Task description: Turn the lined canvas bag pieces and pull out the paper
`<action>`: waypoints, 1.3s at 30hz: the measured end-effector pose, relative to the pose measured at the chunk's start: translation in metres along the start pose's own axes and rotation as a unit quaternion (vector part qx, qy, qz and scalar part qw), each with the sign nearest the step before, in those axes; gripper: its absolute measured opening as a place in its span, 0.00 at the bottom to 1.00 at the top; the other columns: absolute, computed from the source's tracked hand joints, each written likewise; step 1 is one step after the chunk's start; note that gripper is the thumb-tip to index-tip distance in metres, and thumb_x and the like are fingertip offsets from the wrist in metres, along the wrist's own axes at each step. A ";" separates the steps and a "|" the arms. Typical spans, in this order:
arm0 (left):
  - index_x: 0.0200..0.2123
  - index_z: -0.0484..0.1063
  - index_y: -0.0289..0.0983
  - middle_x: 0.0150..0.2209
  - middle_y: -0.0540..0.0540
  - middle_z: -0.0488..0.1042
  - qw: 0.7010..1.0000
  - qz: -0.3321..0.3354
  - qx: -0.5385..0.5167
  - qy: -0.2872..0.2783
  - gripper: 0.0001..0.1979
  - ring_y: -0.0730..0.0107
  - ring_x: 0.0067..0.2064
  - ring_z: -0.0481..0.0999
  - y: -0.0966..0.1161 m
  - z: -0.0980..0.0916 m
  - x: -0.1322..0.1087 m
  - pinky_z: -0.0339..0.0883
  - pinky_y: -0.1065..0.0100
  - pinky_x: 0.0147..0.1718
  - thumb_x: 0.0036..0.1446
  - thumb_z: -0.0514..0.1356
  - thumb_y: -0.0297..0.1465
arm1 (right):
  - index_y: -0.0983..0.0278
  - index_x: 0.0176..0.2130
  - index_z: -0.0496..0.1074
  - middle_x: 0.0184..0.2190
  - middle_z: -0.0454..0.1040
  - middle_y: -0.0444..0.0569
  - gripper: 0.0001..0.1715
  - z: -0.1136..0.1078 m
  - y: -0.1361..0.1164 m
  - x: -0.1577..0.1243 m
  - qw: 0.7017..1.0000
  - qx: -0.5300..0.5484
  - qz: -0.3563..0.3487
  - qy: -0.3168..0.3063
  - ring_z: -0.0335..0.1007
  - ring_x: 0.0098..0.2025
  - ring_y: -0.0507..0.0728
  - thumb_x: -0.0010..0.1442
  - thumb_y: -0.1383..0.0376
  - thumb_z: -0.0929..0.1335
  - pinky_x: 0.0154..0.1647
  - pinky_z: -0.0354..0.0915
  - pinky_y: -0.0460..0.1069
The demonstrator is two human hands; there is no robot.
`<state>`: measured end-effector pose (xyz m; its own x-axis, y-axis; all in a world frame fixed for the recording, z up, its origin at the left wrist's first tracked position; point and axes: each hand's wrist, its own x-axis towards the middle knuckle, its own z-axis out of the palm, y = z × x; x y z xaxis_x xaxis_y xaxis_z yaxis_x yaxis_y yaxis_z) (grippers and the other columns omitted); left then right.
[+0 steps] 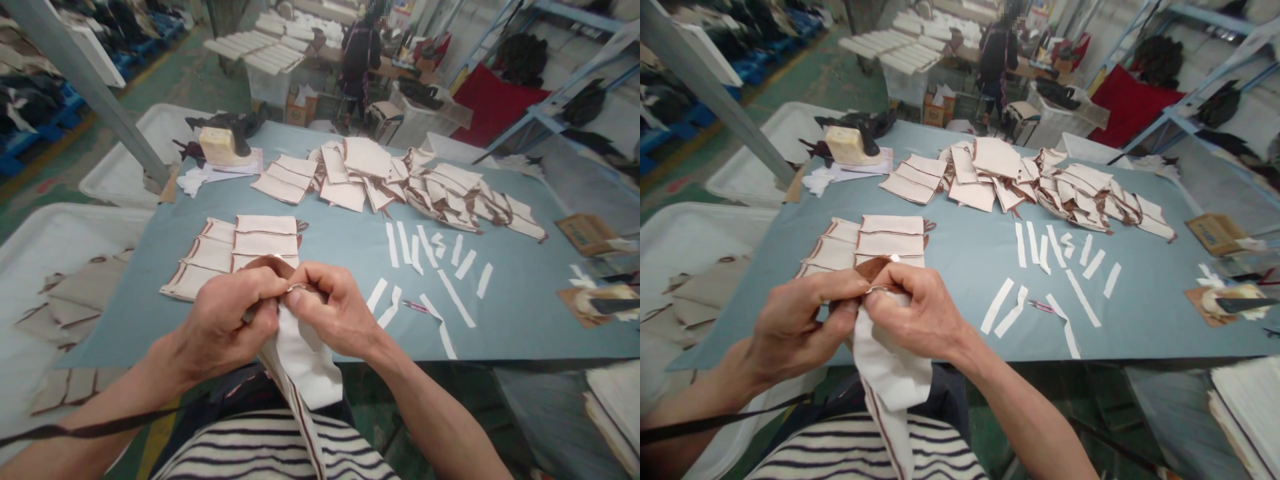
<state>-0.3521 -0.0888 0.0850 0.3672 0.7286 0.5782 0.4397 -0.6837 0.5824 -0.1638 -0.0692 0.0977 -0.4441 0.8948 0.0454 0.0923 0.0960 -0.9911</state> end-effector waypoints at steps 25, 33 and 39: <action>0.35 0.74 0.37 0.28 0.54 0.73 0.971 -0.096 -0.129 -0.180 0.16 0.74 0.27 0.71 -0.005 -0.026 0.016 0.61 0.73 0.27 0.75 0.52 0.31 | 0.63 0.28 0.70 0.20 0.62 0.36 0.05 -0.015 -0.007 -0.007 0.985 -0.151 -0.080 -0.005 0.52 0.22 0.47 0.52 0.69 0.65 0.27 0.53 0.45; 0.28 0.65 0.39 0.25 0.55 0.64 0.978 -0.062 -0.129 -0.152 0.15 0.74 0.26 0.63 -0.014 -0.011 0.009 0.55 0.70 0.26 0.71 0.55 0.28 | 0.62 0.27 0.69 0.21 0.67 0.39 0.06 -0.009 0.007 -0.006 0.977 -0.112 -0.179 0.014 0.54 0.21 0.48 0.55 0.70 0.65 0.25 0.59 0.45; 0.25 0.59 0.40 0.25 0.55 0.58 0.881 -0.233 -0.391 -0.127 0.27 0.74 0.25 0.57 -0.010 0.008 0.005 0.54 0.71 0.23 0.71 0.60 0.50 | 0.62 0.29 0.69 0.24 0.71 0.41 0.07 -0.007 0.020 -0.001 0.948 -0.119 -0.295 0.033 0.64 0.24 0.49 0.55 0.73 0.66 0.28 0.63 0.46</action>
<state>-0.3478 -0.0782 0.0776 0.5117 0.8552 0.0824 -0.0710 -0.0535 0.9960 -0.1554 -0.0655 0.0782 -0.4261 0.6795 0.5972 0.0478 0.6762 -0.7352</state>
